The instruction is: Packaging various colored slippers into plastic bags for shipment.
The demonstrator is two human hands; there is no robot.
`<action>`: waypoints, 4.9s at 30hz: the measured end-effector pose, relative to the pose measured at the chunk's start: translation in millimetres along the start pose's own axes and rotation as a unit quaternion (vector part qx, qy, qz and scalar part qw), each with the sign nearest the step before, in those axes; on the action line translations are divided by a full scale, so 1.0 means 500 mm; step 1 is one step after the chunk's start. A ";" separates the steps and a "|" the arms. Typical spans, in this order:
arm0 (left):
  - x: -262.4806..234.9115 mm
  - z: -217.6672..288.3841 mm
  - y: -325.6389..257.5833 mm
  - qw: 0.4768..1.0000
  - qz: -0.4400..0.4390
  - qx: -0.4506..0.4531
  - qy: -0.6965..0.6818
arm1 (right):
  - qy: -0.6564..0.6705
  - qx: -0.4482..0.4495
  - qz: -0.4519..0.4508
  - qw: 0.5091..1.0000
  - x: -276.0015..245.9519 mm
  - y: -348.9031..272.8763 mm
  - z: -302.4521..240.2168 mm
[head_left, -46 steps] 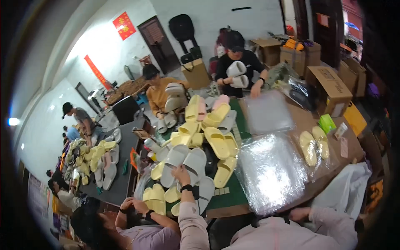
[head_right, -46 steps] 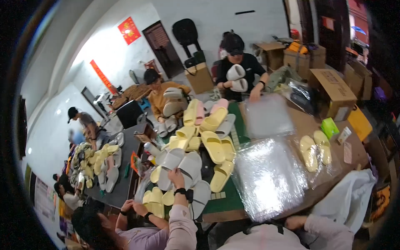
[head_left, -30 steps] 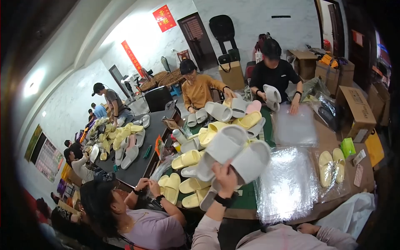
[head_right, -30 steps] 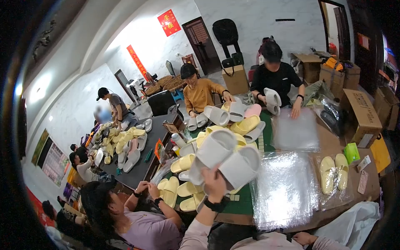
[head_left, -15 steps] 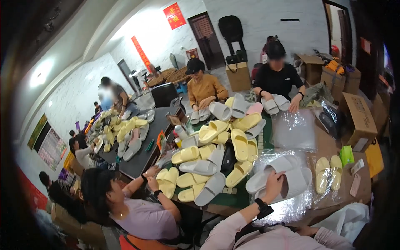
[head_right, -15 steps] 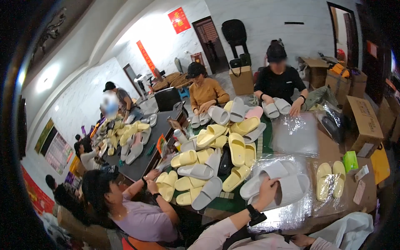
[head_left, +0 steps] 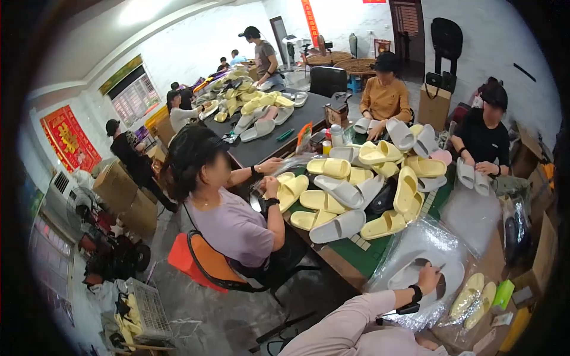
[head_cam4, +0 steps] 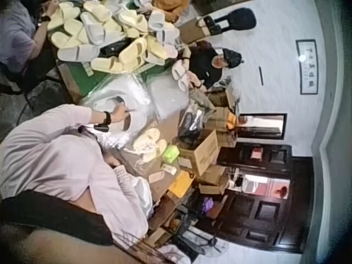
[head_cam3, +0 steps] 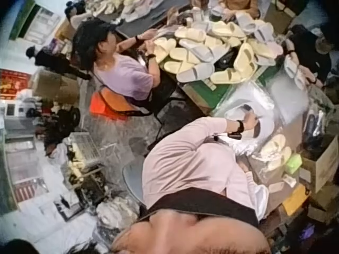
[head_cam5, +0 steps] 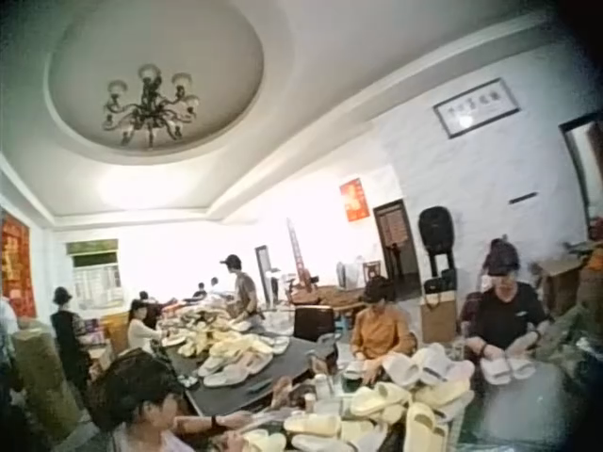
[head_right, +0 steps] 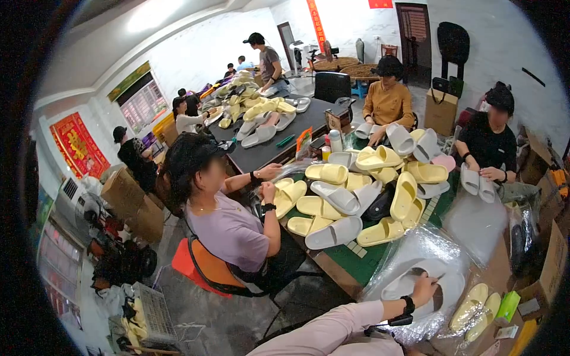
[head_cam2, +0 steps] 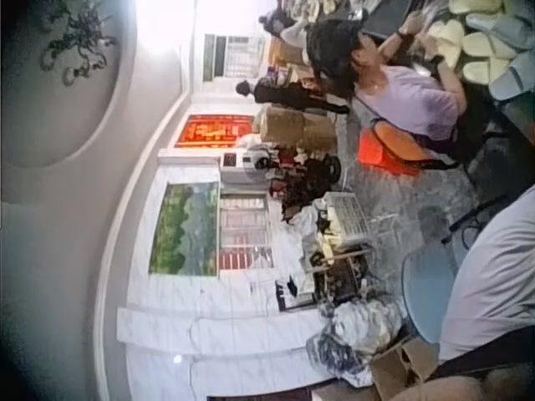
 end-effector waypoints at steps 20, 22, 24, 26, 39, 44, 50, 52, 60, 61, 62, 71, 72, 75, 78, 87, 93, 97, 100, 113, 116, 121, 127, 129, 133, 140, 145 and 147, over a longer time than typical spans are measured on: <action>-0.095 -0.198 -0.125 0.970 -0.131 -0.028 0.203 | 0.033 0.224 0.241 0.944 -0.188 0.171 0.068; -0.103 -0.200 -0.144 0.970 -0.131 -0.048 0.201 | 0.001 0.213 0.233 0.949 -0.189 0.189 0.058; -0.109 -0.192 -0.146 0.960 -0.179 -0.088 0.199 | 0.054 0.242 0.221 0.943 -0.193 0.192 0.055; -0.116 -0.165 -0.143 0.955 -0.188 -0.083 0.215 | 0.084 0.235 0.209 0.946 -0.211 0.193 0.071; -0.084 -0.296 -0.169 0.911 -0.336 -0.011 0.240 | -0.025 0.303 0.258 0.917 -0.192 0.307 0.101; -0.106 -0.282 -0.163 0.883 -0.413 -0.023 0.223 | 0.044 0.365 0.232 0.901 -0.224 0.318 0.041; -0.108 -0.309 -0.175 0.891 -0.402 0.006 0.211 | 0.024 0.369 0.238 0.898 -0.218 0.334 0.058; -0.109 -0.308 -0.175 0.884 -0.413 0.012 0.220 | 0.017 0.352 0.230 0.907 -0.215 0.332 0.060; -0.117 -0.312 -0.178 0.876 -0.432 0.025 0.213 | 0.063 0.402 0.215 0.888 -0.204 0.326 0.082; -0.117 -0.311 -0.177 0.876 -0.433 0.026 0.213 | 0.063 0.402 0.215 0.888 -0.202 0.326 0.083; -0.118 -0.310 -0.176 0.875 -0.434 0.026 0.211 | 0.075 0.399 0.221 0.887 -0.200 0.327 0.084; -0.126 -0.296 -0.171 0.845 -0.487 -0.006 0.223 | 0.072 0.387 0.213 0.894 -0.203 0.328 0.076; -0.125 -0.296 -0.171 0.836 -0.491 0.001 0.245 | 0.070 0.388 0.211 0.894 -0.203 0.327 0.081; -0.131 -0.289 -0.172 0.869 -0.456 -0.035 0.192 | 0.065 0.390 0.204 0.895 -0.201 0.323 0.094; -0.141 -0.268 -0.170 0.862 -0.469 -0.039 0.188 | 0.076 0.386 0.188 0.900 -0.214 0.318 0.073; -0.136 -0.294 -0.174 0.858 -0.476 -0.019 0.190 | 0.079 0.376 0.201 0.901 -0.209 0.326 0.075; -0.132 -0.296 -0.172 0.846 -0.482 0.010 0.227 | 0.050 0.397 0.192 0.896 -0.211 0.327 0.080; -0.128 -0.301 -0.171 0.838 -0.487 0.019 0.247 | 0.059 0.393 0.204 0.894 -0.208 0.333 0.091; -0.144 -0.270 -0.170 0.833 -0.508 -0.010 0.217 | 0.092 0.390 0.216 0.890 -0.225 0.318 0.054; -0.117 -0.327 -0.183 0.835 -0.473 0.030 0.281 | 0.157 0.202 0.565 0.784 -0.287 0.284 0.094; -0.108 -0.310 -0.175 0.814 -0.494 0.027 0.305 | 0.129 0.128 0.649 0.739 -0.280 0.286 0.077; -0.099 -0.330 -0.186 0.835 -0.467 0.014 0.290 | 0.283 0.098 0.609 0.734 -0.297 0.309 -0.013; -0.075 -0.343 -0.191 0.766 -0.535 0.098 0.343 | 0.288 0.107 0.587 0.749 -0.325 0.293 -0.099; -0.080 -0.345 -0.191 0.793 -0.470 0.060 0.382 | 0.396 0.063 0.541 0.739 -0.340 0.276 -0.164; -0.099 -0.328 -0.197 0.767 -0.450 0.127 0.440 | 0.407 -0.018 0.528 0.745 -0.313 0.246 -0.118; -0.114 -0.297 -0.197 0.716 -0.433 0.197 0.511 | 0.424 0.024 0.557 0.713 -0.254 0.167 -0.047; -0.097 -0.337 -0.202 0.767 -0.375 0.225 0.469 | 0.470 0.038 0.538 0.699 -0.249 0.173 -0.063; -0.091 -0.332 -0.200 0.769 -0.375 0.212 0.473 | 0.459 0.050 0.544 0.700 -0.261 0.173 -0.104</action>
Point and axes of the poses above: each hand's wrist, its own y-axis towards the middle knuckle, its own x-axis out of the palm, z = x × y, the point moved 3 cm from there along y, towards the middle knuckle, and after that the axes turned 4 degrees about -z, right-handed, at the moved point
